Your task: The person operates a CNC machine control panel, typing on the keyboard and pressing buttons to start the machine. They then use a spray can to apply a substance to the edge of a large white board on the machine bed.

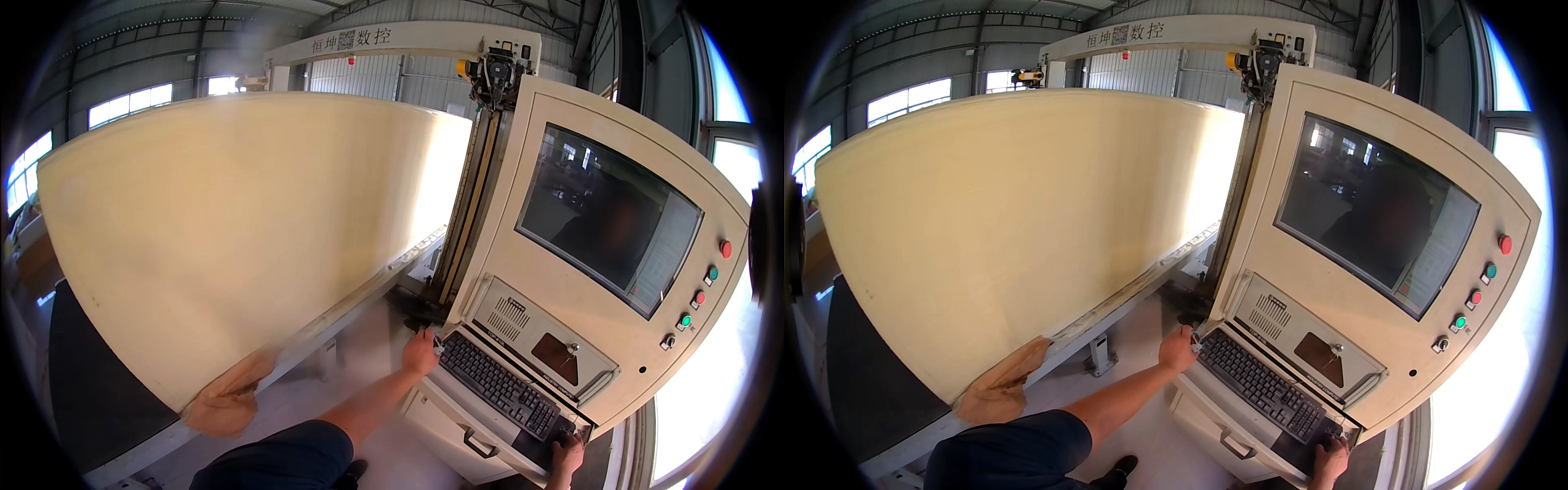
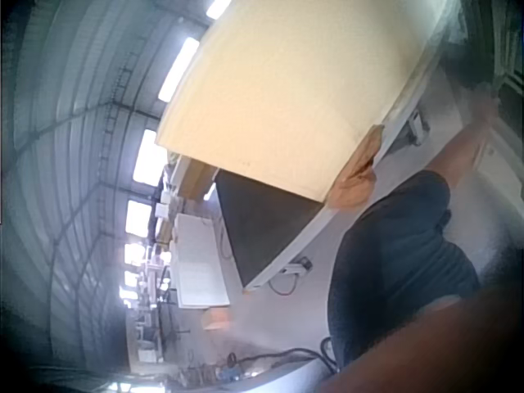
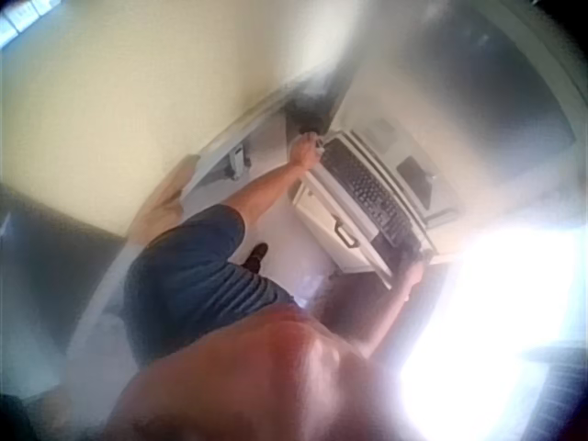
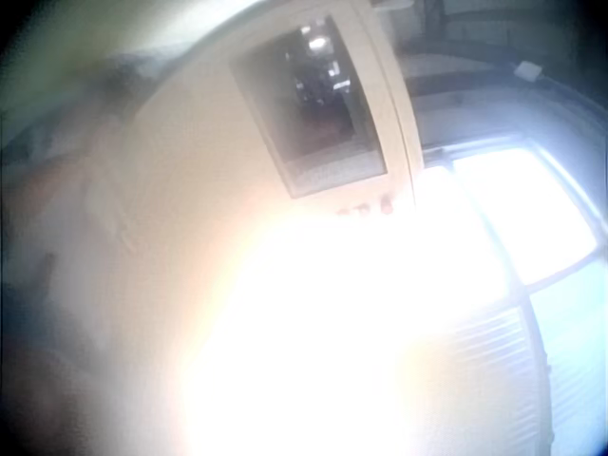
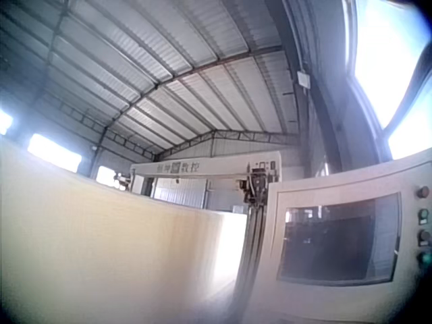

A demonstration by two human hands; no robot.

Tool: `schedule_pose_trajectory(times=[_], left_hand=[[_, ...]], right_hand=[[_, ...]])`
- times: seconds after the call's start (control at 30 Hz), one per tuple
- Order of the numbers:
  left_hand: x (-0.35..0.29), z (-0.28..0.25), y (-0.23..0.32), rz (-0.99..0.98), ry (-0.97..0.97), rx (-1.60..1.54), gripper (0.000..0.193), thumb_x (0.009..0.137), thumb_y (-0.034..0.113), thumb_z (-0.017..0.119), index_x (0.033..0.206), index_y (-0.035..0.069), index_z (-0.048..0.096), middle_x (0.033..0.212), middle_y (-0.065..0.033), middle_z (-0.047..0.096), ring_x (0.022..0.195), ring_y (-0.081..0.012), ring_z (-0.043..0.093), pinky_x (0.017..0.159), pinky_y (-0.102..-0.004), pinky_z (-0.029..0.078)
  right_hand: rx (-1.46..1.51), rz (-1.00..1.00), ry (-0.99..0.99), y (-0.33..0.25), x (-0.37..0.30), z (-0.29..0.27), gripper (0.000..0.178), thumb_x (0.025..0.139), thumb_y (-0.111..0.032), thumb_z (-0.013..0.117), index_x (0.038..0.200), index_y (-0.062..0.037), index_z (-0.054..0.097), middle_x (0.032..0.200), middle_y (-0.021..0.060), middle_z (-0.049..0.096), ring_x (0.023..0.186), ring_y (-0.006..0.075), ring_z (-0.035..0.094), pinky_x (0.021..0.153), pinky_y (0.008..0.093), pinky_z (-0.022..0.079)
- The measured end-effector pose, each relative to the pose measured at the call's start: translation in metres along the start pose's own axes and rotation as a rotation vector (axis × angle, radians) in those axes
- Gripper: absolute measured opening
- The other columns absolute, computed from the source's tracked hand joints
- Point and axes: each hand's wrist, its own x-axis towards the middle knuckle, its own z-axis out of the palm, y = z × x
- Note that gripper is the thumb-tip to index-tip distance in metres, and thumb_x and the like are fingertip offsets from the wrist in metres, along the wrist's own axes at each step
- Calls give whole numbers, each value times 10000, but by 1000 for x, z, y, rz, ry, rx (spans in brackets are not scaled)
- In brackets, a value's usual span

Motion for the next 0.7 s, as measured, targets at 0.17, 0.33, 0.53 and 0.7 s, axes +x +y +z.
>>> schedule_pose_trajectory(times=[0.17, 0.33, 0.53, 0.7], left_hand=[[2, 2, -3, -6, -24, 10, 430, 716, 116, 765, 1040, 68, 486, 1001, -138, 580, 916, -333, 631, 781, -426, 533], [1, 4, -3, -1, -7, 12, 450, 707, 120, 781, 1046, 73, 488, 1007, -137, 575, 913, -334, 626, 775, -431, 530], [0, 3, -1, 8, 5, -5, 450, 699, 113, 784, 1038, 83, 490, 1006, -136, 567, 904, -338, 618, 762, -441, 525], [0, 4, -2, 4, 13, -11, 439, 691, 101, 777, 1023, 80, 490, 1004, -139, 565, 919, -344, 615, 761, -449, 522]], right_hand=[[17, 4, -4, 1, 1, 1, 445, 623, -212, 759, 1054, -104, 744, 1247, 129, 638, 1157, 311, 594, 975, 403, 484], [27, 30, -10, -6, -1, -5, 451, 616, -217, 761, 1052, -102, 747, 1259, 141, 639, 1165, 308, 599, 997, 397, 480], [13, 6, 10, 3, -1, 0, 464, 625, -190, 776, 1078, -99, 738, 1243, 114, 636, 1144, 312, 596, 961, 403, 489], [13, -12, 2, 7, 0, 3, 472, 631, -216, 768, 1086, -96, 735, 1252, 122, 634, 1153, 312, 592, 972, 403, 484]])
